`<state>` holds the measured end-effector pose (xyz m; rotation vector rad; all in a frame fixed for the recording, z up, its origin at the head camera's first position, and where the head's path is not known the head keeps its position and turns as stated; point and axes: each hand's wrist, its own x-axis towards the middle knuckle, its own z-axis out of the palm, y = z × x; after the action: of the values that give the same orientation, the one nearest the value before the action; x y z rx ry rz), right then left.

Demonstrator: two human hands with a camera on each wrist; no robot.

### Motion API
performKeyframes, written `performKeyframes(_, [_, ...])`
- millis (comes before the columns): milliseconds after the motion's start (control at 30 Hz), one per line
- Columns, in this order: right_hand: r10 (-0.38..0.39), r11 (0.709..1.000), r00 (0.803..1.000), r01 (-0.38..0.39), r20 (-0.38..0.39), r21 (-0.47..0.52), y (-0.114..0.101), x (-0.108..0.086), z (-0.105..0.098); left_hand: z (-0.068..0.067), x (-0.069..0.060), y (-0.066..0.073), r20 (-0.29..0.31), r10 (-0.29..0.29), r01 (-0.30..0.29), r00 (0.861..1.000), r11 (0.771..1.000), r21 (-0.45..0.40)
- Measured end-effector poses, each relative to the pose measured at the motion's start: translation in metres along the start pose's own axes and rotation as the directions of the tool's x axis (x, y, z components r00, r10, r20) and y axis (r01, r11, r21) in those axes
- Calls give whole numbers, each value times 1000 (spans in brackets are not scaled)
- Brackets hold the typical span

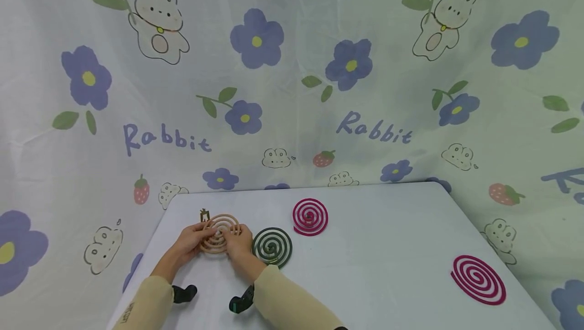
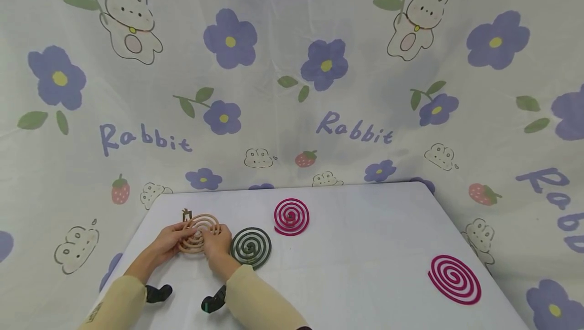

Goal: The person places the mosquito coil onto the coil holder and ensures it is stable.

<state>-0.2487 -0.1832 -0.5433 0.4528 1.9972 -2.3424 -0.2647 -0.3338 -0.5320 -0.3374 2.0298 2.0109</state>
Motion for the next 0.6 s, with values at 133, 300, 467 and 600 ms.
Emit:
performKeyframes(133, [-2, 1000, 1000, 2, 4, -4, 1, 0, 0, 1, 0, -1, -19, 6, -6, 1000, 1000, 13])
performKeyframes(300, [3, 1000, 1000, -2, 8, -12, 2, 1, 0, 2, 0, -2, -32, 12, -11, 999, 999, 39])
performKeyframes(467, [4, 1000, 1000, -3, 6, -29, 0, 1, 0, 1, 3, -2, -47, 30, -25, 998, 996, 91])
performKeyframes(600, [11, 999, 1000, -10, 9, -50, 1, 2, 0, 1, 4, -2, -57, 29, -22, 998, 994, 109])
